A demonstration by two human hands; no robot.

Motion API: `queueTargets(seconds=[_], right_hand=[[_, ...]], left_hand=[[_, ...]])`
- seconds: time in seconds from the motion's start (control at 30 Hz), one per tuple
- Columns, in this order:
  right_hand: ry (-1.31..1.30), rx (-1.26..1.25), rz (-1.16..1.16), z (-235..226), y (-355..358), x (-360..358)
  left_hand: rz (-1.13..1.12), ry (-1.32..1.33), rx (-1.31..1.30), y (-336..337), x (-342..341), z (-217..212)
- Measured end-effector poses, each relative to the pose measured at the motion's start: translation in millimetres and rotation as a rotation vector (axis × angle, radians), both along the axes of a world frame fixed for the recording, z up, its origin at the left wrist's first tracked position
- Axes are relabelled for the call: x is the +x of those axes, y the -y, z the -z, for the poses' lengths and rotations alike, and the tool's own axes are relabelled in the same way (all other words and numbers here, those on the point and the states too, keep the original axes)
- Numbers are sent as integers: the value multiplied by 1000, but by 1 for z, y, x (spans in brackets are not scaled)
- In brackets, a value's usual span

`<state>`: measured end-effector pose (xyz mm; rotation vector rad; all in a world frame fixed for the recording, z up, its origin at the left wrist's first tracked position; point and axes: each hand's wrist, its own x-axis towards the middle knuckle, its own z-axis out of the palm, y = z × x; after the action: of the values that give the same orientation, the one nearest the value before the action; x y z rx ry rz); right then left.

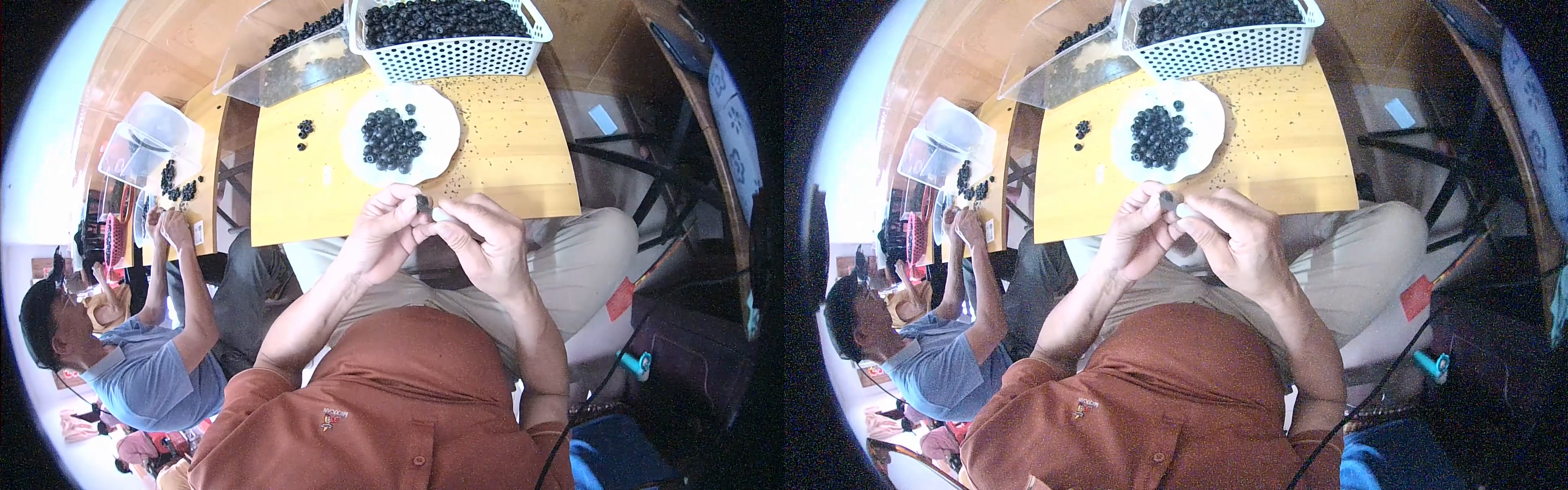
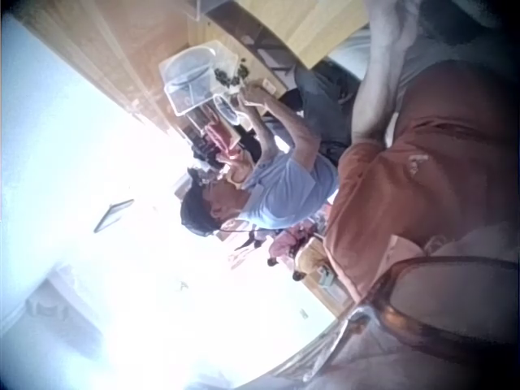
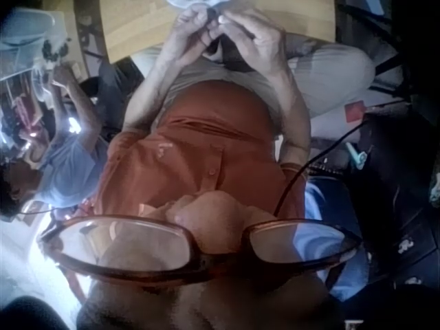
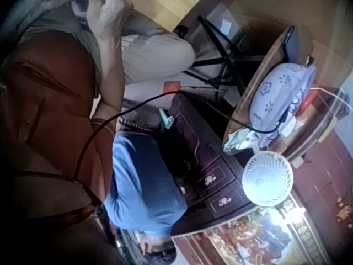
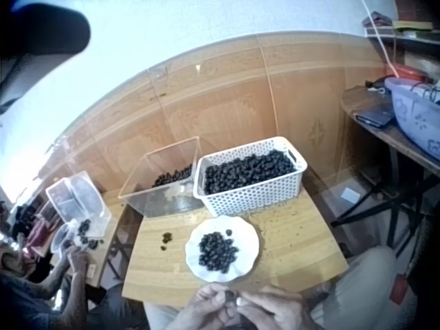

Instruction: Manually trimming excess material from small black molded parts using a knife and sorting them into containers.

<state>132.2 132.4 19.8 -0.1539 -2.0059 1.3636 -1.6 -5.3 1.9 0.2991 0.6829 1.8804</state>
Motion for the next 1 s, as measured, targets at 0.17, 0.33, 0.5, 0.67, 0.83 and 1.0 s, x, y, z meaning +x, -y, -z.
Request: queueTargets(seconds=[0.17, 0.33, 0.5, 0.67, 0.83, 1.0], right_hand=[[9, -24, -9, 2, 1, 0], [12, -40, 20, 5, 3, -2], [84, -182, 217, 18, -19, -5], [115, -212, 150, 12, -18, -1], [124, -242, 60, 11, -4, -1], [64, -183, 12, 6, 2, -2]], left_hand=[[0, 14, 4, 1, 0, 0], [-19, 16, -36, 1, 0, -1], [5, -39, 39, 7, 7, -13], [-26, -15, 22, 9, 1, -5], [-35, -24, -7, 6, 4, -6], [-10, -12, -10, 8, 1, 1]])
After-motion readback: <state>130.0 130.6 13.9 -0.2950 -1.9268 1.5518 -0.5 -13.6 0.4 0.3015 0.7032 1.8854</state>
